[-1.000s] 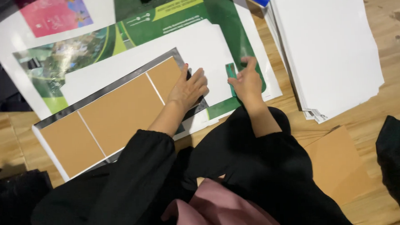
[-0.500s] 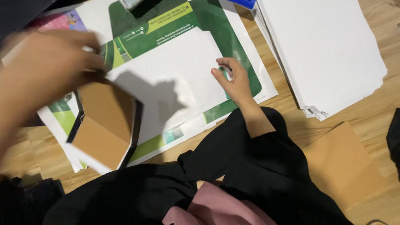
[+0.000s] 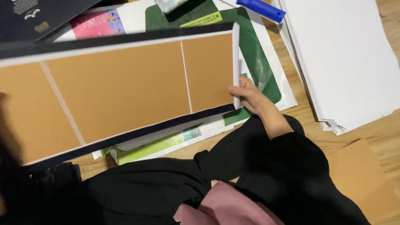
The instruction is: Assembling cardboard folders by sticking panels onto a printed sheet and smoothing them with a scraper
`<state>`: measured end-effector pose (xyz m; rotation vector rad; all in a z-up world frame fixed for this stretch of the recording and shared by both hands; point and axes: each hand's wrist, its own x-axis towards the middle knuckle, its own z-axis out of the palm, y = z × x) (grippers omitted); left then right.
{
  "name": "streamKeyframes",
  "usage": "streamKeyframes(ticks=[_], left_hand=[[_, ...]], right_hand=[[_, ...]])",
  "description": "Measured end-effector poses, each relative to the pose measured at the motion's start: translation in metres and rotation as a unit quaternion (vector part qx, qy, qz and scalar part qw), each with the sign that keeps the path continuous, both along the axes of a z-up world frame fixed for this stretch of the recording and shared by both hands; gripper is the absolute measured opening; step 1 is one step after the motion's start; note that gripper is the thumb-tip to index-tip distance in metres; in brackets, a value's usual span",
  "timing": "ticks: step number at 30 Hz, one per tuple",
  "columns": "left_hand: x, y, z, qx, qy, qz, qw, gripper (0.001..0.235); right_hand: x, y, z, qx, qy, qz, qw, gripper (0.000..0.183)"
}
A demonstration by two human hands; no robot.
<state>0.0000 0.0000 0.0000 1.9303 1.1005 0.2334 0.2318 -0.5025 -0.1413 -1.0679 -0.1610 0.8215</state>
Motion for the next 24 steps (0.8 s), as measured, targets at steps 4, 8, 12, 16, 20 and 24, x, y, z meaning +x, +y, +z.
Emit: streamKeyframes(ticks=[4, 8, 12, 16, 20, 24], left_hand=[[0.007, -0.013, -0.134, 0.105, -0.106, -0.056, 0.987, 0.04], [0.012, -0.024, -0.223, 0.104, -0.034, -0.042, 0.993, 0.029], [0.005, -0.021, -0.254, 0.255, 0.117, 0.045, 0.959, 0.038], [0.014, -0.045, -0.25, 0.283, 0.204, 0.077, 0.934, 0.04], [0.015, -0.057, -0.264, 0.162, 0.122, 0.242, 0.949, 0.034], [0.022, -0.073, -0.244, 0.291, 0.212, 0.11, 0.926, 0.04]], right_hand=[[0.0, 0.01, -0.016, -0.224, -0.08, -0.025, 0.971, 0.032], [0.016, 0.005, -0.094, -0.345, -0.258, -0.023, 0.902, 0.049], [0.017, 0.008, -0.09, -0.374, -0.214, -0.058, 0.9, 0.046], [0.017, 0.004, -0.08, -0.461, -0.27, -0.017, 0.845, 0.044], [0.012, 0.007, -0.076, -0.513, -0.298, 0.008, 0.805, 0.05], [0.008, 0.015, -0.058, -0.54, -0.29, 0.025, 0.789, 0.05]])
